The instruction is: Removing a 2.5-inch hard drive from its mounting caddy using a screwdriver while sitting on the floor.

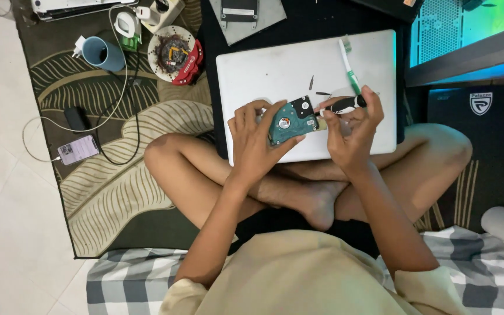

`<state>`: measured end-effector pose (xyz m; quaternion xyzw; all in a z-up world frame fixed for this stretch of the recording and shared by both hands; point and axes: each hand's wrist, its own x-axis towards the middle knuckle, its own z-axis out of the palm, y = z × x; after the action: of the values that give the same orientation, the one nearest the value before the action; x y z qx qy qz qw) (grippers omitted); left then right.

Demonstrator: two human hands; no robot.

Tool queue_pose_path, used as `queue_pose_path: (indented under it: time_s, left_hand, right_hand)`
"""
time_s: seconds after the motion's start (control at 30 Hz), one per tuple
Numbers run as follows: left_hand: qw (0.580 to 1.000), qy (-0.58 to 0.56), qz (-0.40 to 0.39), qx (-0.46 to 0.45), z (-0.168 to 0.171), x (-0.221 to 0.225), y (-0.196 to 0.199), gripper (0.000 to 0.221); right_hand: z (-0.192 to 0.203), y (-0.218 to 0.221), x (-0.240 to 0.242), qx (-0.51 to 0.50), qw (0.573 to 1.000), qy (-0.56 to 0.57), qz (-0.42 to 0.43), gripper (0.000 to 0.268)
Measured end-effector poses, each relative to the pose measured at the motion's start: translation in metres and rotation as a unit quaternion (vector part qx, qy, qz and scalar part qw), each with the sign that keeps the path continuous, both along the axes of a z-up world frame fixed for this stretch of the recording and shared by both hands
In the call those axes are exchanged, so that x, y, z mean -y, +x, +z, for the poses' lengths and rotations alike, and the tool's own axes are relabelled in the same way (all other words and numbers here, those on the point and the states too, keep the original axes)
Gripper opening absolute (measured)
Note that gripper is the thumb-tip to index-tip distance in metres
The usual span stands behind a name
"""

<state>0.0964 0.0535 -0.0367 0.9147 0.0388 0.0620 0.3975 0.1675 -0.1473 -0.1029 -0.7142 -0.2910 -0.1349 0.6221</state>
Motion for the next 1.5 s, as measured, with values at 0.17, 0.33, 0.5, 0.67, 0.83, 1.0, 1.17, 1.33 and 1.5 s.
queue_pose_path:
  time_s: [0.17,0.33,0.5,0.67,0.83,1.0,1.17,1.33,1.5]
  left_hand:
    - [1.0,-0.005,0.002,0.001,-0.003,0.0,-0.001,0.074]
    - [1.0,-0.008,0.004,0.001,-0.002,0.0,0.0,0.073]
    - [1.0,-0.014,0.001,0.005,-0.002,0.001,0.0,0.071]
    - [1.0,-0.003,0.001,0.011,-0.006,0.0,-0.001,0.073]
    - [1.0,-0.013,0.0,0.006,-0.004,0.001,0.0,0.072]
    - [1.0,-0.006,-0.004,0.006,-0.002,0.0,0.001,0.072]
    - [1.0,-0.012,-0.005,0.007,-0.003,-0.001,0.001,0.072]
    - [1.0,-0.009,-0.003,0.014,-0.003,-0.001,0.001,0.072]
    - [1.0,-0.012,0.004,0.021,-0.005,0.001,0.0,0.071]
  right_hand:
    - [0.009,-0.002,-0.002,-0.001,1.0,0.0,-0.001,0.066]
    - [0.014,-0.003,0.0,0.004,1.0,-0.006,0.004,0.068]
    - [-0.024,0.005,0.017,0.107,0.99,-0.085,-0.024,0.062]
    - [0.031,0.003,-0.009,0.145,0.984,-0.103,0.027,0.062]
    - [0.027,0.004,-0.005,0.136,0.986,-0.092,0.034,0.059]
    - [0.014,0.003,-0.002,0.146,0.985,-0.092,0.024,0.05]
    - [0.014,0.001,-0.007,0.14,0.987,-0.075,0.04,0.051]
    - [0.028,0.003,-0.013,0.142,0.987,-0.059,0.057,0.056]
    - [0.025,0.002,-0.009,0.198,0.976,-0.092,0.005,0.06]
